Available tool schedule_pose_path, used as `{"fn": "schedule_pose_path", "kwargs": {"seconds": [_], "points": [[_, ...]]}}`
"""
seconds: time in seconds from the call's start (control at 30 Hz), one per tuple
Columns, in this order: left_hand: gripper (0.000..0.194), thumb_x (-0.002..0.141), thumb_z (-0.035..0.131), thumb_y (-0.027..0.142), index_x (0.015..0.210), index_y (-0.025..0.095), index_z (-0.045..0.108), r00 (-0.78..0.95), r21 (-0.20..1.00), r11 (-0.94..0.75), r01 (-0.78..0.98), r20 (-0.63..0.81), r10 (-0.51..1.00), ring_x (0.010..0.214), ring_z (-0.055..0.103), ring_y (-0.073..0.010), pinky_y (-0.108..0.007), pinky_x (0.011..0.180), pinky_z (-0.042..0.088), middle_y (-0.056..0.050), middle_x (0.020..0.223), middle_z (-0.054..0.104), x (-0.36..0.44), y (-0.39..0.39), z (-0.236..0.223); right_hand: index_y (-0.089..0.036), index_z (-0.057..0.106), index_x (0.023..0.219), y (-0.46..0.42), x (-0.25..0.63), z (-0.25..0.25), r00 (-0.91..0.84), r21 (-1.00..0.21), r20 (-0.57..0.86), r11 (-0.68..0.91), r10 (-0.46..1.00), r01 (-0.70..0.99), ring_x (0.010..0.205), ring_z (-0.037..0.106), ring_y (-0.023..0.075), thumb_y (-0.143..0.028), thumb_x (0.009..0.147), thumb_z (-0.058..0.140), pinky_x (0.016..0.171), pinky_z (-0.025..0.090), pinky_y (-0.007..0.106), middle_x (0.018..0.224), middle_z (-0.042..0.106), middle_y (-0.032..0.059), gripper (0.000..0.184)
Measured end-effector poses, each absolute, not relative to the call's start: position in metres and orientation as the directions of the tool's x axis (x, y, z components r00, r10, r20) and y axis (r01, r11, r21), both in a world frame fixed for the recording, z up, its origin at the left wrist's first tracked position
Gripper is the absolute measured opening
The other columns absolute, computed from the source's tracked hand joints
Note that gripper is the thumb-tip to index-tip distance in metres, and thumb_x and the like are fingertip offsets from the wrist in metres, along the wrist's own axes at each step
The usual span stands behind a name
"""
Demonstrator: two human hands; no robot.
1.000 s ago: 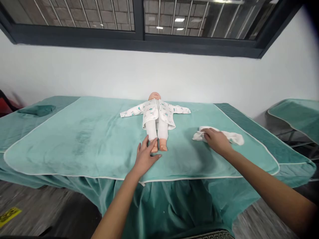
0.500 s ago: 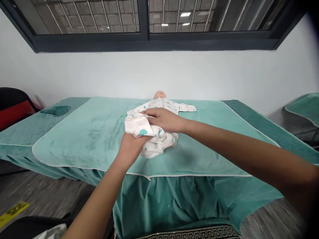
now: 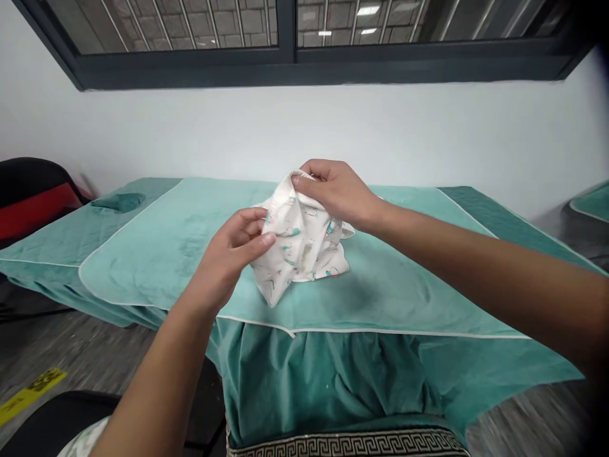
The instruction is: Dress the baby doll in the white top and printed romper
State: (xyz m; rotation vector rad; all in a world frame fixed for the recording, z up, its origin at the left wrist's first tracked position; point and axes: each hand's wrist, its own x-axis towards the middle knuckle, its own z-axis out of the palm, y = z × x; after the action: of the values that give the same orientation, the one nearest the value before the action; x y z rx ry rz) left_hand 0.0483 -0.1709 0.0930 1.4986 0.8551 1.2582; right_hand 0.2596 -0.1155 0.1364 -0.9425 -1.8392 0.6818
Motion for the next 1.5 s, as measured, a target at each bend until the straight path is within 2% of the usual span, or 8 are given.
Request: {"fn": "schedule_pose_path", "kwargs": {"seconds": [0.1, 0.27, 0.4, 0.57, 0.8, 0.97, 1.33, 1.5], "points": [[0.03, 0.078, 0.079, 0.038, 0.1, 0.021, 0.069, 0.261, 0.962, -0.272, -0.028, 0.27, 0.927, 0.074, 0.066, -0.0177, -0.029, 0.068, 0.05, -0.002, 0.085, 0.071, 0.057, -0.176, 0.105, -0.018, 0.062, 0.08, -0.12, 0.257, 0.144, -0.313, -0.765, 0.486, 0.571, 0.816, 0.299, 0.072, 0.047, 0.0118, -0.05, 0.092, 0.062, 0.064, 0.036, 0.024, 0.073, 0.051, -0.0012, 0.034], [0.01, 0.083, 0.074, 0.026, 0.08, 0.021, 0.065, -0.084, 0.857, -0.473, -0.205, 0.466, 0.881, 0.062, 0.055, -0.0105, -0.023, 0.058, 0.044, 0.002, 0.072, 0.062, 0.045, -0.171, 0.122, -0.02, 0.059, 0.07, -0.124, 0.278, 0.165, -0.559, -0.778, 0.359, 0.57, 0.747, 0.263, 0.063, 0.044, 0.0096, -0.055, 0.084, 0.073, 0.056, 0.033, 0.023, 0.064, 0.045, -0.0033, 0.04], [0.021, 0.09, 0.065, 0.03, 0.072, 0.019, 0.06, -0.053, 0.858, -0.425, -0.288, 0.429, 0.902, 0.06, 0.05, -0.01, -0.022, 0.056, 0.043, 0.001, 0.066, 0.053, 0.032, -0.167, 0.129, -0.019, 0.059, 0.068, -0.129, 0.291, 0.171, -0.684, -0.785, 0.219, 0.543, 0.695, 0.3, 0.063, 0.046, 0.0086, -0.05, 0.076, 0.082, 0.056, 0.033, 0.022, 0.066, 0.048, -0.0037, 0.039], [0.038, 0.086, 0.066, 0.056, 0.087, 0.018, 0.07, 0.134, 0.922, -0.382, 0.064, 0.371, 0.919, 0.057, 0.052, -0.0129, -0.023, 0.05, 0.04, 0.0, 0.065, 0.058, 0.052, -0.176, 0.129, -0.019, 0.058, 0.077, -0.144, 0.267, 0.164, -0.513, -0.823, 0.41, 0.548, 0.754, 0.148, 0.065, 0.047, 0.0091, -0.06, 0.087, 0.067, 0.056, 0.033, 0.022, 0.069, 0.05, -0.0034, 0.043], [0.019, 0.078, 0.077, 0.029, 0.092, 0.018, 0.068, 0.064, 0.897, -0.423, 0.126, 0.418, 0.906, 0.077, 0.063, -0.0176, -0.025, 0.066, 0.047, 0.0, 0.081, 0.065, 0.084, -0.18, 0.13, -0.019, 0.058, 0.079, -0.144, 0.255, 0.16, -0.429, -0.81, 0.492, 0.579, 0.758, 0.095, 0.072, 0.051, 0.0104, -0.059, 0.088, 0.066, 0.058, 0.037, 0.021, 0.073, 0.053, -0.0022, 0.042], [0.011, 0.079, 0.069, 0.016, 0.079, 0.018, 0.058, -0.17, 0.857, -0.508, -0.089, 0.49, 0.855, 0.059, 0.051, -0.0085, -0.02, 0.053, 0.041, 0.004, 0.068, 0.051, 0.081, -0.166, 0.125, -0.019, 0.065, 0.074, -0.139, 0.274, 0.15, -0.707, -0.834, 0.221, 0.506, 0.671, 0.22, 0.061, 0.054, 0.0108, -0.053, 0.077, 0.079, 0.051, 0.039, 0.021, 0.064, 0.056, -0.0027, 0.037], [0.046, 0.074, 0.081, 0.044, 0.111, 0.019, 0.067, 0.357, 0.978, -0.206, 0.045, 0.177, 0.917, 0.063, 0.067, -0.021, -0.03, 0.056, 0.052, -0.005, 0.081, 0.072, 0.082, -0.171, 0.107, -0.019, 0.063, 0.082, -0.13, 0.262, 0.123, -0.431, -0.965, 0.262, 0.22, 0.863, -0.144, 0.066, 0.063, 0.0155, -0.045, 0.084, 0.074, 0.053, 0.051, 0.025, 0.071, 0.064, 0.0018, 0.028], [0.046, 0.075, 0.077, 0.036, 0.115, 0.018, 0.065, 0.142, 0.951, -0.303, -0.062, 0.309, 0.94, 0.075, 0.069, -0.0204, -0.029, 0.064, 0.055, -0.005, 0.089, 0.071, 0.079, -0.168, 0.106, -0.02, 0.064, 0.082, -0.135, 0.265, 0.118, -0.569, -0.992, 0.128, 0.107, 0.812, -0.072, 0.056, 0.061, 0.0157, -0.054, 0.078, 0.078, 0.044, 0.049, 0.025, 0.061, 0.062, 0.0009, 0.037]]}}
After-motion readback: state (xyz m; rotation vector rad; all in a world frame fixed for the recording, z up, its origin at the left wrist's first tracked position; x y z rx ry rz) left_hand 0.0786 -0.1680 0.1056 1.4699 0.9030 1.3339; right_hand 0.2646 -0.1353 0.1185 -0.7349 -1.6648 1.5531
